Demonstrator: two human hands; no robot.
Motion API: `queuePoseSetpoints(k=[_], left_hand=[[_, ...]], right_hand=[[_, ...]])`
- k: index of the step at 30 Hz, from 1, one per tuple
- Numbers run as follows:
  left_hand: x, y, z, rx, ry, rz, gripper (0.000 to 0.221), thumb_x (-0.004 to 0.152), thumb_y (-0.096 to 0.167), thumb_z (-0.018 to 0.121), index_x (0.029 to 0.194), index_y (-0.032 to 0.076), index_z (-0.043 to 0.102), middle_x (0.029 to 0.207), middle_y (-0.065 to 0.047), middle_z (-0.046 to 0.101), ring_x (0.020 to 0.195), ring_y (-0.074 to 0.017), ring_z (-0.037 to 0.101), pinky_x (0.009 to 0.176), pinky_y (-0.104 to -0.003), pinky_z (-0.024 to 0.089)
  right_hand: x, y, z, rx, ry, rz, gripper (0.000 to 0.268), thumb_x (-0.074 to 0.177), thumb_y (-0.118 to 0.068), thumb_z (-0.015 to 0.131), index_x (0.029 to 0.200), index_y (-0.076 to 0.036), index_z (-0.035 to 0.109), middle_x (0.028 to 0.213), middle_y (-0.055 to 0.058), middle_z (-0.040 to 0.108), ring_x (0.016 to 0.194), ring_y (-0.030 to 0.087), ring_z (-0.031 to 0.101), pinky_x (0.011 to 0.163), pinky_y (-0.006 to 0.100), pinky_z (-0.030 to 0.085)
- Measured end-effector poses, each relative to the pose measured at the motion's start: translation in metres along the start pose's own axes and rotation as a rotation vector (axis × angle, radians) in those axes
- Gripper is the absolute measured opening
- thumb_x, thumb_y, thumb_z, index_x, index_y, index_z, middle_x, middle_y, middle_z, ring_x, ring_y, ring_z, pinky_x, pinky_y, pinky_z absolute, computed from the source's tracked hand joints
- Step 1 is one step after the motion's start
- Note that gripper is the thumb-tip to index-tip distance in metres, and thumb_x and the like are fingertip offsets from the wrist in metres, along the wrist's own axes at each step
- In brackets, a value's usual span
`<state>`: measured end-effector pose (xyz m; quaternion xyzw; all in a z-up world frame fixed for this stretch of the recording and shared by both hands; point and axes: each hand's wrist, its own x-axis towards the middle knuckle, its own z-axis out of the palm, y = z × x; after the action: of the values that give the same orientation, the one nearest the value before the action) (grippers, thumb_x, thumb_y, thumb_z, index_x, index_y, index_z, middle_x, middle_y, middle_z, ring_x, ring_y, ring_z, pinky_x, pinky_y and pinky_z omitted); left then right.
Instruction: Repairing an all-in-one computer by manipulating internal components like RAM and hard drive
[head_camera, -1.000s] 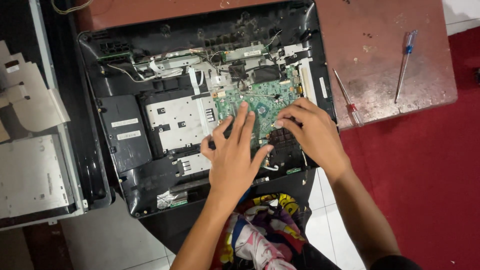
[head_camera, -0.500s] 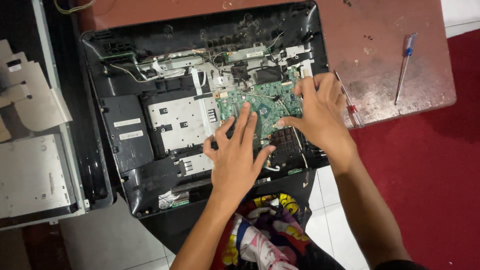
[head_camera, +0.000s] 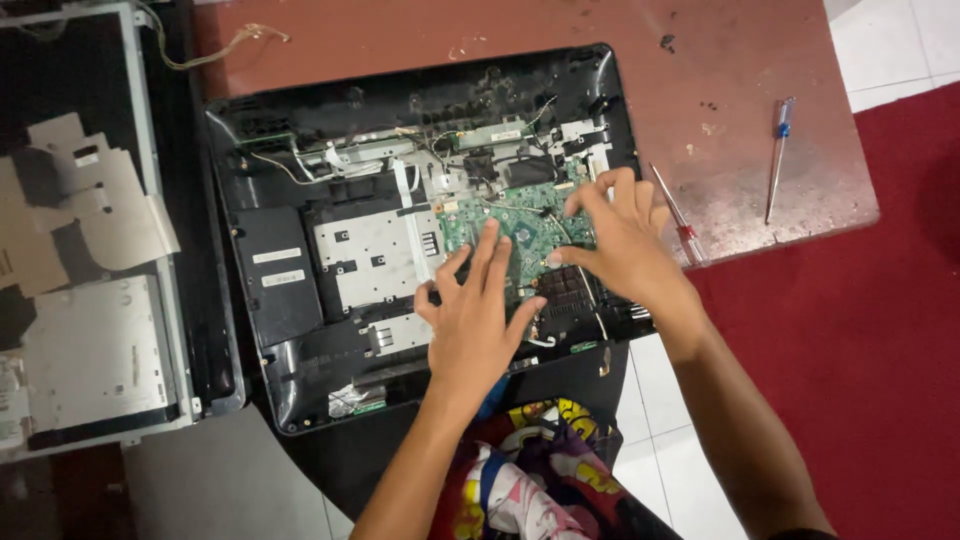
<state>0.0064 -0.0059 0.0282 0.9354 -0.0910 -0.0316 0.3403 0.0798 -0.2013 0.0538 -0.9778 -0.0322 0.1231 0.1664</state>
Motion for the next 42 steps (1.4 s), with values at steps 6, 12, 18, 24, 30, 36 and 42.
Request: queuePoseSetpoints(k=[6, 12, 18, 24, 30, 36, 42], left_hand=[[-0.001, -0.001, -0.003, -0.008, -0.013, 0.033, 0.07, 0.099, 0.044, 0.065, 0.152, 0.005, 0.042, 0.17, -0.012, 0.025, 0.135, -0.0408, 0.032, 0.094, -0.071, 0.019], [-0.001, 0.0, -0.003, 0.004, -0.025, 0.027, 0.069, 0.099, 0.045, 0.064, 0.151, 0.003, 0.043, 0.17, -0.012, 0.025, 0.134, -0.04, 0.033, 0.093, -0.07, 0.02], [0.001, -0.001, -0.004, -0.006, -0.026, 0.02, 0.069, 0.099, 0.045, 0.065, 0.15, 0.003, 0.045, 0.169, -0.013, 0.028, 0.134, -0.0391, 0.032, 0.094, -0.071, 0.018], [0.001, -0.002, -0.002, 0.026, -0.01, 0.039, 0.07, 0.1, 0.046, 0.063, 0.151, 0.004, 0.043, 0.17, -0.012, 0.025, 0.133, -0.0387, 0.034, 0.093, -0.069, 0.019], [0.002, -0.002, -0.004, -0.036, -0.032, 0.013, 0.07, 0.099, 0.045, 0.066, 0.151, 0.004, 0.044, 0.17, -0.012, 0.027, 0.133, -0.0403, 0.033, 0.093, -0.071, 0.019], [0.003, -0.004, -0.002, 0.029, -0.007, 0.031, 0.069, 0.1, 0.049, 0.063, 0.15, 0.006, 0.045, 0.17, -0.011, 0.027, 0.131, -0.0375, 0.034, 0.092, -0.067, 0.02], [0.006, -0.002, -0.005, -0.037, -0.049, 0.0, 0.07, 0.098, 0.048, 0.065, 0.149, 0.003, 0.046, 0.169, -0.013, 0.029, 0.131, -0.0386, 0.033, 0.093, -0.069, 0.017]], right_hand=[[-0.014, 0.005, 0.012, -0.101, 0.103, -0.231, 0.017, 0.085, -0.025, 0.079, 0.098, -0.028, 0.069, 0.116, -0.002, 0.049, 0.115, 0.031, 0.045, 0.087, 0.046, 0.034], [-0.019, 0.021, 0.027, -0.031, 0.264, -0.412, 0.007, 0.09, -0.026, 0.076, 0.094, -0.029, 0.07, 0.108, -0.01, 0.062, 0.108, 0.018, 0.053, 0.084, 0.035, 0.029], [-0.026, 0.026, 0.033, -0.022, 0.322, -0.521, 0.012, 0.095, -0.026, 0.072, 0.107, -0.026, 0.073, 0.114, -0.009, 0.066, 0.113, 0.016, 0.055, 0.088, 0.032, 0.032], [-0.029, 0.032, 0.034, -0.171, 0.404, -0.526, 0.014, 0.096, -0.034, 0.072, 0.109, -0.028, 0.074, 0.125, -0.012, 0.064, 0.12, 0.016, 0.052, 0.09, 0.034, 0.028], [-0.061, 0.012, 0.031, -0.455, 0.481, -0.46, 0.027, 0.102, -0.042, 0.061, 0.124, -0.031, 0.071, 0.148, -0.007, 0.058, 0.128, 0.019, 0.05, 0.089, 0.039, 0.025], [-0.068, 0.0, 0.039, -0.477, 0.448, -0.416, 0.037, 0.105, -0.037, 0.05, 0.137, -0.027, 0.065, 0.159, -0.003, 0.049, 0.134, 0.022, 0.047, 0.091, 0.04, 0.028], [-0.07, 0.015, 0.058, -0.318, 0.354, -0.384, 0.046, 0.102, -0.031, 0.051, 0.147, -0.025, 0.059, 0.156, -0.006, 0.048, 0.141, 0.024, 0.038, 0.096, 0.043, 0.025]])
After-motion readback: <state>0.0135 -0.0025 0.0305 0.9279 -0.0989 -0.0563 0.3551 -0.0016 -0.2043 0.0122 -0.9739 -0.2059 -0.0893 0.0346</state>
